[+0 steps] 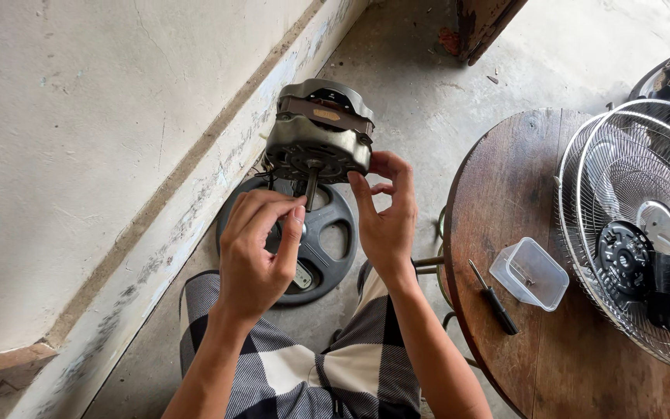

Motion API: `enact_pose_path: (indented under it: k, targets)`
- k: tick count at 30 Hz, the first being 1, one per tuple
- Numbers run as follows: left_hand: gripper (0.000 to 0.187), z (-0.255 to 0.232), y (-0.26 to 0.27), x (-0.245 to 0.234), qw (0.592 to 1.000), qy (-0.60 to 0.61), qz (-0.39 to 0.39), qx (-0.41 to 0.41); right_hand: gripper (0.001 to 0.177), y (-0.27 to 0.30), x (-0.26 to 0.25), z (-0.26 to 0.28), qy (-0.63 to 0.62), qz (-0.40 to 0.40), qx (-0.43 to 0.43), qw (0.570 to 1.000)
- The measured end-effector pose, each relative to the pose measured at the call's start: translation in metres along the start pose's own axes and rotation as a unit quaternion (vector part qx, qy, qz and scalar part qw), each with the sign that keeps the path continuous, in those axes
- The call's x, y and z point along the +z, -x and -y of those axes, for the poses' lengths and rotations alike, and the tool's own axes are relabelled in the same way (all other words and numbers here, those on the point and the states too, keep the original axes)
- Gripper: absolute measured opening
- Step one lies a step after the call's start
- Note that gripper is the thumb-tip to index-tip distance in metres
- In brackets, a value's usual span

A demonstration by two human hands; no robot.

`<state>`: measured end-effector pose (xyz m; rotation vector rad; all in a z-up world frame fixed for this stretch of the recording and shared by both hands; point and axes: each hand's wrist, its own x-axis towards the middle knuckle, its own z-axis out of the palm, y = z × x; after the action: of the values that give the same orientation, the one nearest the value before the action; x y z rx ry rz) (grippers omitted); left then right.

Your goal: The person reassembles an electric fan by securing the motor housing with a screwdriver, then fitting the rear motor cover and a black plastic control panel onto the motor assembly. The person uses a screwdriver to tighten a screw and aligns the plastic parts by hand.

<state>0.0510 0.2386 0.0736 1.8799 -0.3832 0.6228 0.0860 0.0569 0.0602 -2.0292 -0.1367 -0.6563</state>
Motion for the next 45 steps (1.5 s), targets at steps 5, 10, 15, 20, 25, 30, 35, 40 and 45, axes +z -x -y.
enact_pose_path:
  k: [5,10,15,20,25,30,35,40,45]
  targets:
    - [0.014,-0.002,0.002,0.009,1.000,0.024,0.013,-0.011,0.034,-0.006,-0.002,-0.011,-0.018,0.009,-0.012,1.000]
    - [0.020,0.001,0.009,0.017,0.998,0.028,0.046,0.021,0.034,-0.015,-0.003,-0.023,-0.039,0.021,-0.010,0.999]
    - [0.023,0.025,0.002,0.018,0.995,-0.026,0.076,0.052,0.035,-0.023,-0.005,-0.032,-0.043,0.040,-0.004,0.998]
    - [0.031,0.045,-0.022,0.006,0.999,-0.045,-0.014,-0.025,0.038,-0.025,-0.004,-0.037,-0.093,0.053,-0.005,0.994]
    - [0.046,0.040,-0.044,0.003,0.998,0.015,0.003,-0.063,0.042,-0.025,-0.004,-0.035,-0.143,0.062,-0.009,0.988]
    - [0.037,0.032,-0.049,0.009,0.991,0.052,0.020,-0.125,0.042,-0.028,-0.005,-0.029,-0.130,0.066,0.023,0.989]
    - [0.036,0.033,-0.047,0.008,0.994,0.022,0.010,-0.106,0.039,-0.027,-0.008,-0.025,-0.106,0.073,0.025,0.991]
    - [0.037,0.037,-0.047,0.009,0.996,0.008,0.011,-0.089,0.037,-0.032,-0.010,-0.025,-0.092,0.075,0.035,0.992]
    - [0.037,0.039,-0.049,0.009,0.995,0.026,0.020,-0.094,0.041,-0.031,-0.012,-0.026,-0.095,0.084,0.057,0.990]
